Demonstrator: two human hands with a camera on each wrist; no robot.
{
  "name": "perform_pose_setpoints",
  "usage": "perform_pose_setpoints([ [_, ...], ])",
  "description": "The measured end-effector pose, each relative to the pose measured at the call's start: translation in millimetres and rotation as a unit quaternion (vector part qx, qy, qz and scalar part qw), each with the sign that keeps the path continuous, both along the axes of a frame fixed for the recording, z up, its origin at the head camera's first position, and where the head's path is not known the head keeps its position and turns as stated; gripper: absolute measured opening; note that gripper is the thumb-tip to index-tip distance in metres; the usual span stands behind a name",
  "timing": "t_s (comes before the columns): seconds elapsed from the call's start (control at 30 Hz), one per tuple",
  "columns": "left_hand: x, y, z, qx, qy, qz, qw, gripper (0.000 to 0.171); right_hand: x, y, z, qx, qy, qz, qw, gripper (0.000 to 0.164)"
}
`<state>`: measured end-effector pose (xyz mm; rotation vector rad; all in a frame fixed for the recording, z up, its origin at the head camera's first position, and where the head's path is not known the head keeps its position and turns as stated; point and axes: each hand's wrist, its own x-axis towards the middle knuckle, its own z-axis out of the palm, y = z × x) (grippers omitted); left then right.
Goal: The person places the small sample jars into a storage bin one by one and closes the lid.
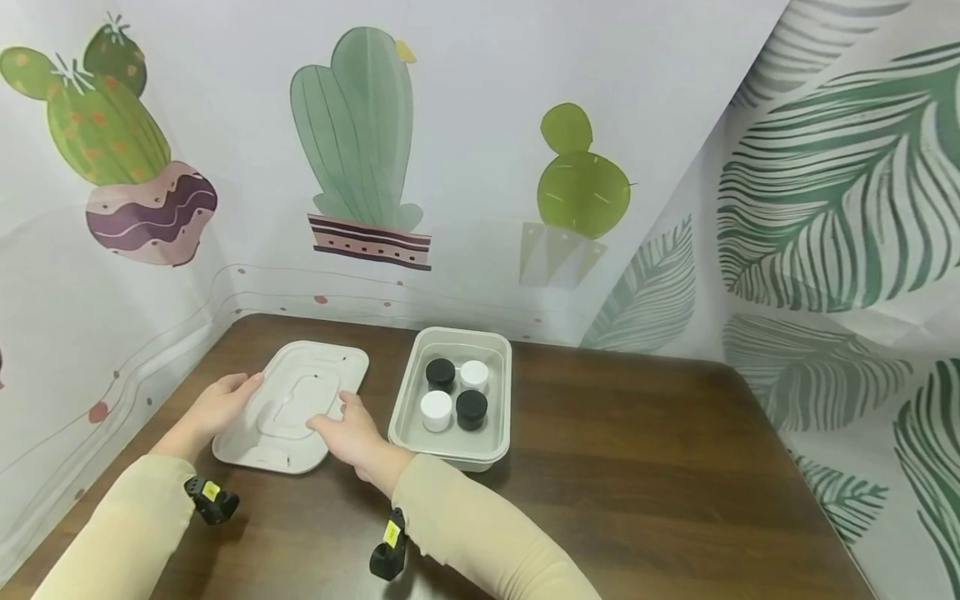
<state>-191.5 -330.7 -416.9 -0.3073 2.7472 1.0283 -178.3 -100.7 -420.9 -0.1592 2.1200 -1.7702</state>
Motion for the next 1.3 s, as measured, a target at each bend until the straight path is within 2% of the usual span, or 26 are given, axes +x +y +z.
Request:
perform_pose_setpoints([
  [0.17, 0.4, 0.8, 0.4, 0.016, -0.010, 0.003, 0.9998, 0.083, -0.2, -0.5, -5.6, -0.012, -0.013, -0.006, 1.000, 0.072],
  [0.37, -0.4, 3.9, 0.9, 0.029, -0.007, -0.002, 0.9995, 0.081, -3.1, -2.1, -9.0, -0.074, -0.066, -0.013, 0.995, 0.074],
  [0.5, -0.3, 5.6, 2.9, 0.037, -0.010, -0.001, 0.9993, 0.082, -3.1, -2.2, -9.5, -0.092, -0.079, -0.023, 0.992, 0.073],
  [0.8, 1.3, 7.2, 7.3, 0.035, -0.015, 0.006, 0.9992, 0.084, -0.5, -0.5, -9.2, -0.077, -0.065, -0.018, 0.995, 0.064],
  [1.07, 5.7, 8.4, 18.9, 0.035, 0.004, 0.005, 0.9994, 0.083, -0.7, 2.1, -8.6, -0.075, -0.041, -0.011, 0.996, 0.059],
  [1.3, 4.3, 5.1, 22.2, 0.043, 0.008, 0.016, 0.9989, 0.081, 0.5, 3.6, -1.9, -0.085, -0.036, -0.018, 0.996, 0.058],
])
